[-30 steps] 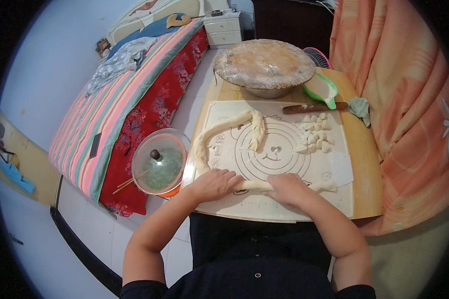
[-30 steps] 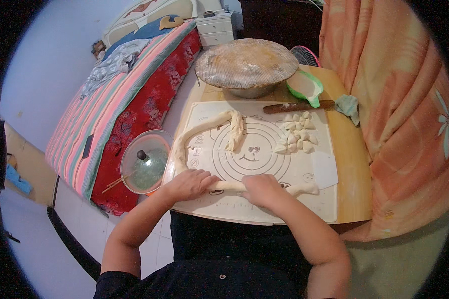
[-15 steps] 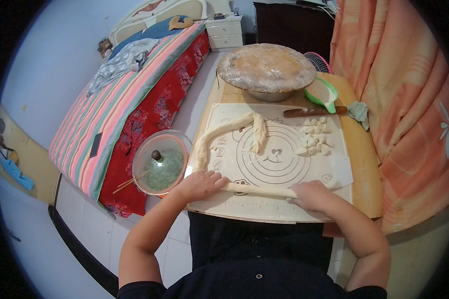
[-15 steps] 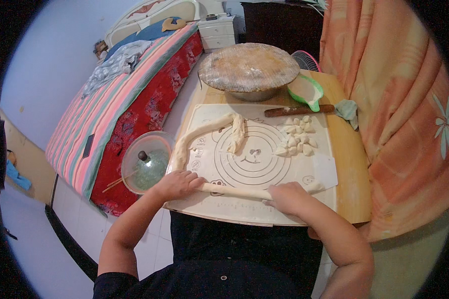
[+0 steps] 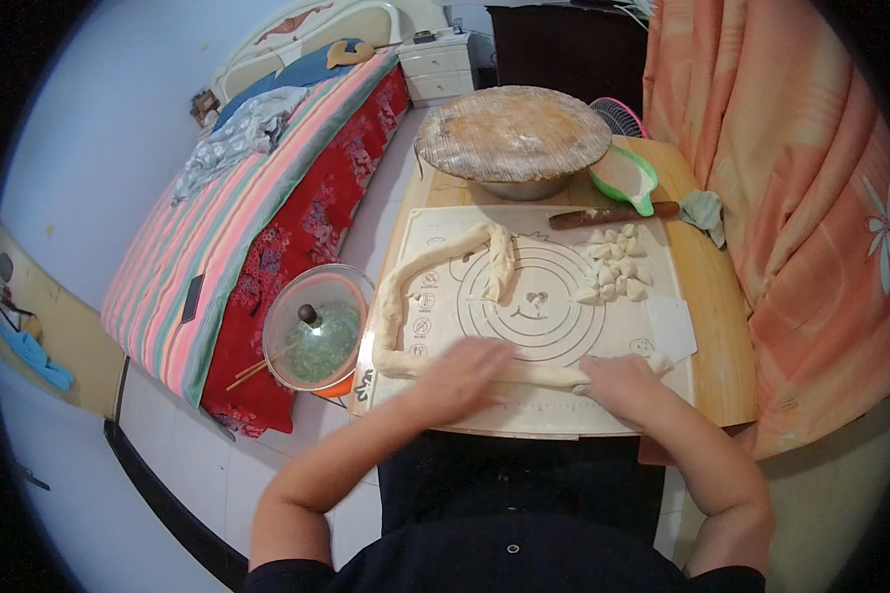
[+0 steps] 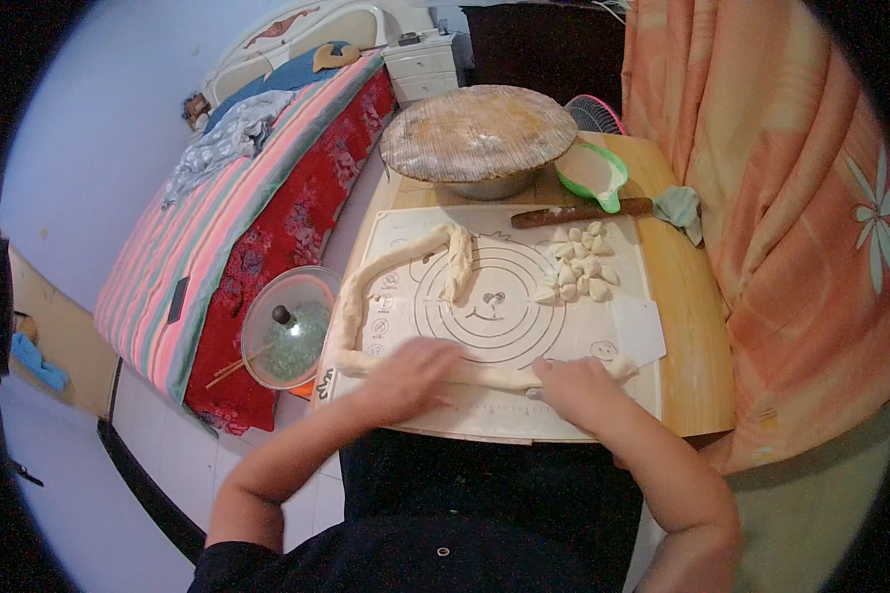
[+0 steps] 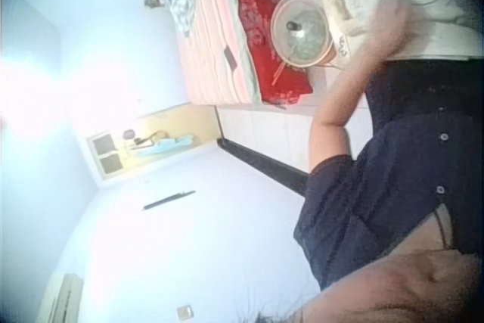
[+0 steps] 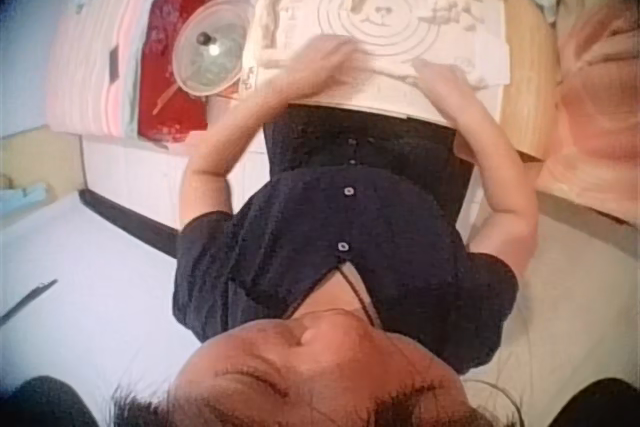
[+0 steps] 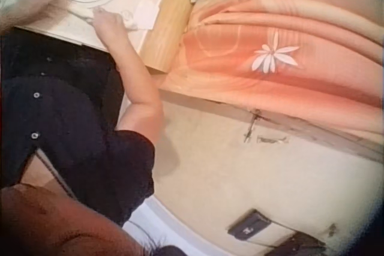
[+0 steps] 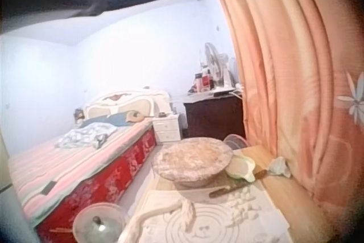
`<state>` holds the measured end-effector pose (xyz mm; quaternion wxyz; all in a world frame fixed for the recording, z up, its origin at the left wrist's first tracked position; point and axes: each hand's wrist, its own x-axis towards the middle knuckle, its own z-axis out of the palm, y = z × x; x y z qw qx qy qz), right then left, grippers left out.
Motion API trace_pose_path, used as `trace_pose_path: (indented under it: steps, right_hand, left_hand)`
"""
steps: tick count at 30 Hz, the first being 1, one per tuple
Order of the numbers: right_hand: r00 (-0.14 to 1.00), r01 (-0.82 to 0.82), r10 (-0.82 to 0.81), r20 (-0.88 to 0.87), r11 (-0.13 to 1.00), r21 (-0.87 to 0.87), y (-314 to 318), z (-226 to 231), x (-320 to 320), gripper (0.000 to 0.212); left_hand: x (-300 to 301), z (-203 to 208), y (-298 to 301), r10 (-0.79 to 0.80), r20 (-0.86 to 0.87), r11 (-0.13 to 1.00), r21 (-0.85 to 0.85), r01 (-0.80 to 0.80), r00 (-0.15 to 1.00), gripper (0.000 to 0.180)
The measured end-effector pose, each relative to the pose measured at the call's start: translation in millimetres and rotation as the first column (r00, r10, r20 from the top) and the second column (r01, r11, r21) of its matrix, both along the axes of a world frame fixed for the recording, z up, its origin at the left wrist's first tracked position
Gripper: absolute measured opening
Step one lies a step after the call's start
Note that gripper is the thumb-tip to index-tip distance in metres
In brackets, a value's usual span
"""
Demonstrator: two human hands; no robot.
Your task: The person rolls a long piece of dough on a silicone mat, then repeatedly cuts off small pieces using a plastic scraper. The cut pieces are placed on the mat as the process continues.
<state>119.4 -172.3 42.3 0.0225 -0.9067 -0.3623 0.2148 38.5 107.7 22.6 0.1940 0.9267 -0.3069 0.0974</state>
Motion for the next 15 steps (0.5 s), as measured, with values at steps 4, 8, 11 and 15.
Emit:
trace_pose_path:
  steps: [4,8,11,15]
  right_hand:
    - [0.999,-0.052,0.053,0.002,0.991,0.127,-21,14,4,0.035]
    - [0.997,0.079,-0.078,-0.022,0.996,0.039,-53,16,9,0.036]
    - [0.986,0.158,-0.160,-0.046,0.987,-0.034,-71,14,13,0.039]
    - [0.989,0.130,-0.118,-0.094,0.982,0.138,-92,13,13,0.044]
  left_hand:
    - [14,-24,-59,0.007,-0.005,0.992,0.127,-0.007,1.000,0.051]
    - [27,-35,-51,0.001,0.012,0.980,0.201,-0.003,1.000,0.035]
    - [29,-34,-54,-0.010,0.069,0.983,0.185,-0.002,0.998,0.037]
    - [32,-31,-66,-0.048,0.057,0.979,0.201,0.036,0.997,0.041]
